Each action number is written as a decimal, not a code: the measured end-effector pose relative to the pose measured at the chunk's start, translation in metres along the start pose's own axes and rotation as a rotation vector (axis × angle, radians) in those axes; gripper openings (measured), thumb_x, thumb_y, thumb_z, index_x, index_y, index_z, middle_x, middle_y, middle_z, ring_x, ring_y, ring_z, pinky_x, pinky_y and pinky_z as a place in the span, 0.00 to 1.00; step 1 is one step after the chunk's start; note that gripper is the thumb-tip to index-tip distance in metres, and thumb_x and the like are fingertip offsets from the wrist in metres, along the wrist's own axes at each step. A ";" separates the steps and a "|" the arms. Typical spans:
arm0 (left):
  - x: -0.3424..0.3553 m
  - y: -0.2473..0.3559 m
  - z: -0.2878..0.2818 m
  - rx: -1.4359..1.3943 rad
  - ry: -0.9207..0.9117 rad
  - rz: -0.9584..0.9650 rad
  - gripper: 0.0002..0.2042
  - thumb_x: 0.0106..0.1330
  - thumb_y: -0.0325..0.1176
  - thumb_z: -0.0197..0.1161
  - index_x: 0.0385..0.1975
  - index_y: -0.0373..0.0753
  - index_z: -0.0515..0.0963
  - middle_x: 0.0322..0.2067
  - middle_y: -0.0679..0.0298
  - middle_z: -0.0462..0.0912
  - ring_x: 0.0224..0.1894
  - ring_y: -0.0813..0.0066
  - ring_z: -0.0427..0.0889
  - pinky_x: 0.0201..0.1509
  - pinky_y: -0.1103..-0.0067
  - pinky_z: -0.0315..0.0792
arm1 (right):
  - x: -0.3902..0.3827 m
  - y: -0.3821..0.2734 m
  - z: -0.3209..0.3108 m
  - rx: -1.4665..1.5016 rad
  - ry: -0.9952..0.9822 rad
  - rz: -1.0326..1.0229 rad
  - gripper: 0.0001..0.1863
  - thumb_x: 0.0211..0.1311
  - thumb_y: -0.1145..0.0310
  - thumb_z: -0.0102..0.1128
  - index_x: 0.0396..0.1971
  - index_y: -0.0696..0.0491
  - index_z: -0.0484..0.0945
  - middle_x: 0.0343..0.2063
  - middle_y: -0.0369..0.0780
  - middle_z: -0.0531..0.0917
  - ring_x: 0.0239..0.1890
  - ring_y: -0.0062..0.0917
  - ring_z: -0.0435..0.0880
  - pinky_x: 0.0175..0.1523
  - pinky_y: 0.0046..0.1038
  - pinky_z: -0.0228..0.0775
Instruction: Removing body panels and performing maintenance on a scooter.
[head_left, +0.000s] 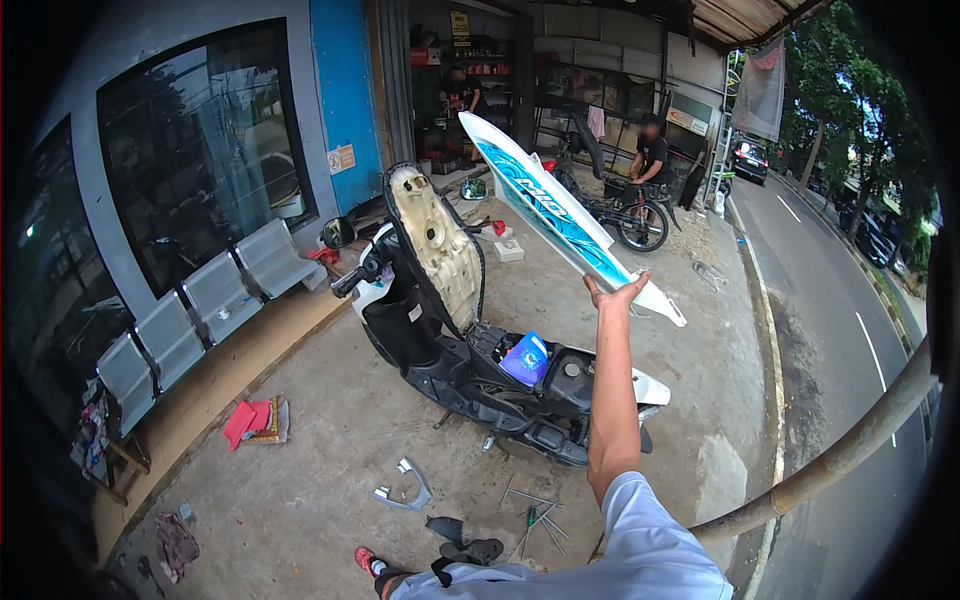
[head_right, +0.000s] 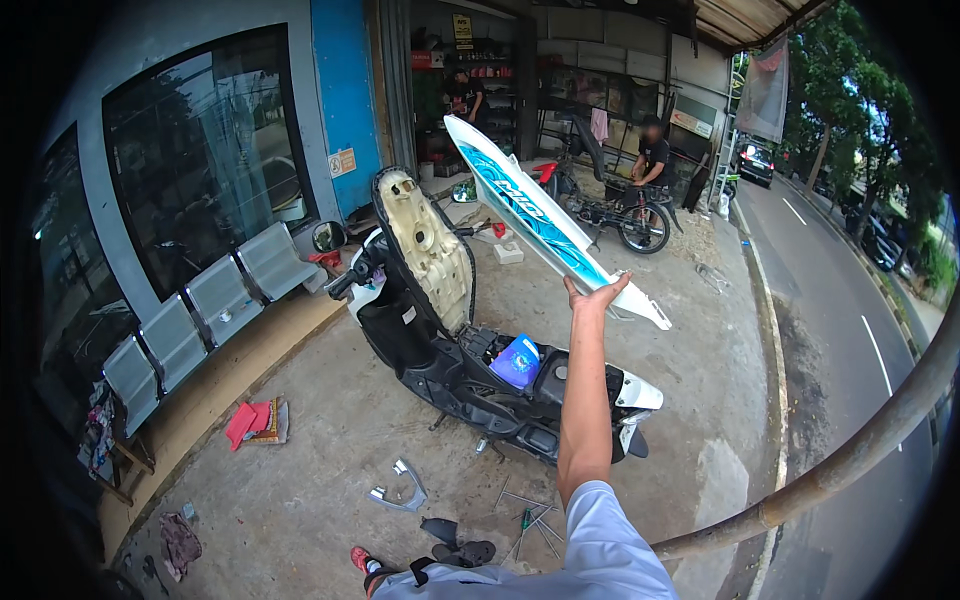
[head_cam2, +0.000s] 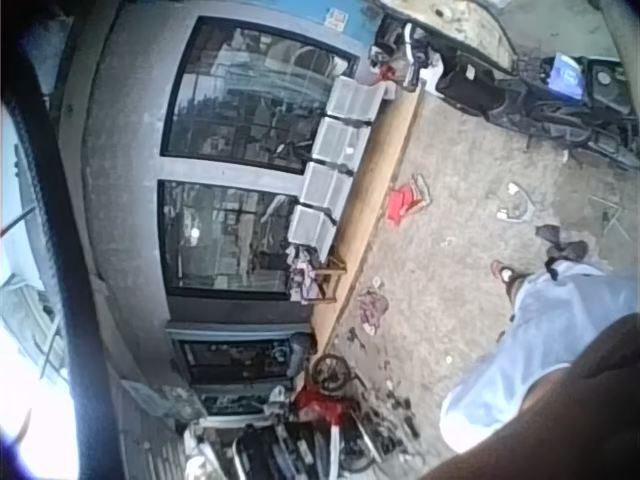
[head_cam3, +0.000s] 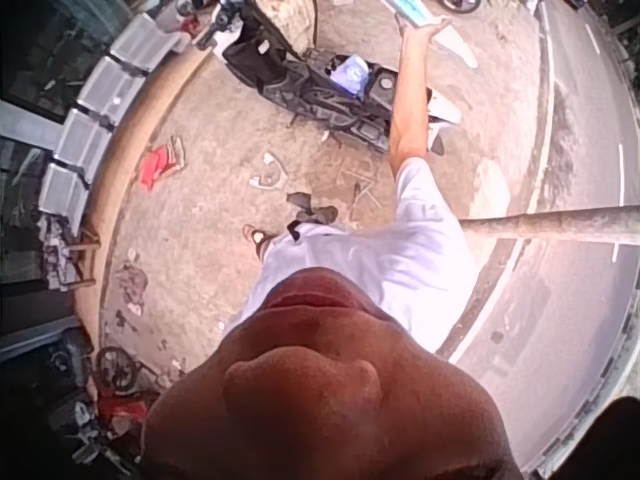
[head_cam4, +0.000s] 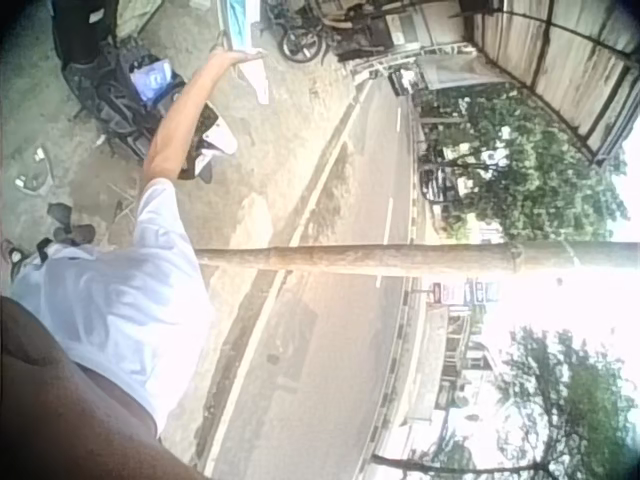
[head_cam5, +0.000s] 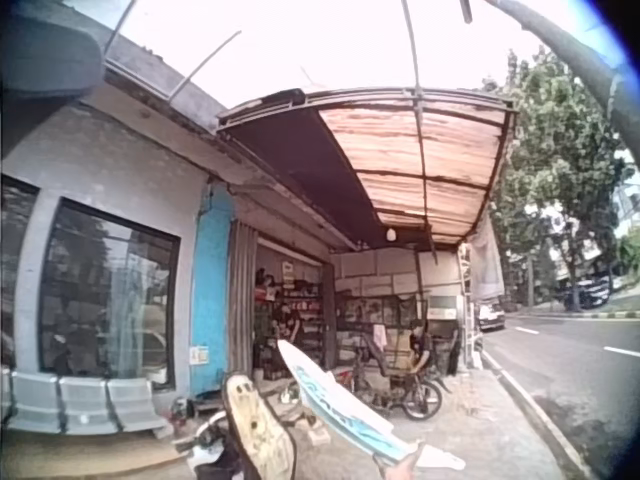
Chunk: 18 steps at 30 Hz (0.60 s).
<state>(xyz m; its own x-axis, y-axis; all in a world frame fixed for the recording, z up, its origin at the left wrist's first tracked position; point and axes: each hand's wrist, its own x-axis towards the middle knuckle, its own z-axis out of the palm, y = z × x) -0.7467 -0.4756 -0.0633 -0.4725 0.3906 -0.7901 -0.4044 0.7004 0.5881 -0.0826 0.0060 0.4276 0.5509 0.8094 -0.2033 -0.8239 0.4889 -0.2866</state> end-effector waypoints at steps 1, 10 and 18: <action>-0.003 -0.005 0.000 0.004 -0.003 0.001 0.20 0.66 0.43 0.49 0.53 0.37 0.70 0.46 0.52 0.74 0.43 0.55 0.76 0.41 0.60 0.72 | 0.001 0.003 0.002 -0.017 -0.007 0.034 0.52 0.49 0.26 0.47 0.67 0.45 0.50 0.65 0.46 0.58 0.65 0.47 0.57 0.64 0.61 0.48; -0.019 0.001 0.021 0.032 -0.054 0.061 0.19 0.68 0.41 0.49 0.53 0.36 0.70 0.47 0.51 0.74 0.43 0.55 0.76 0.41 0.61 0.72 | -0.021 0.063 -0.007 -0.092 0.010 0.014 0.57 0.44 0.34 0.63 0.69 0.47 0.45 0.67 0.46 0.53 0.66 0.48 0.56 0.64 0.64 0.46; -0.027 0.005 0.016 0.144 -0.101 0.088 0.19 0.69 0.40 0.48 0.53 0.35 0.70 0.48 0.50 0.73 0.44 0.54 0.77 0.42 0.62 0.73 | -0.011 0.047 -0.054 -0.166 0.041 0.045 0.55 0.46 0.30 0.54 0.69 0.42 0.43 0.68 0.46 0.50 0.68 0.47 0.52 0.66 0.61 0.42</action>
<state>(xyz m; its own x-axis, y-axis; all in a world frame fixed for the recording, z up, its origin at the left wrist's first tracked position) -0.7232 -0.4734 -0.0419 -0.4172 0.5073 -0.7541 -0.2453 0.7361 0.6309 -0.1206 0.0023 0.3652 0.5215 0.8139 -0.2562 -0.8166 0.3892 -0.4262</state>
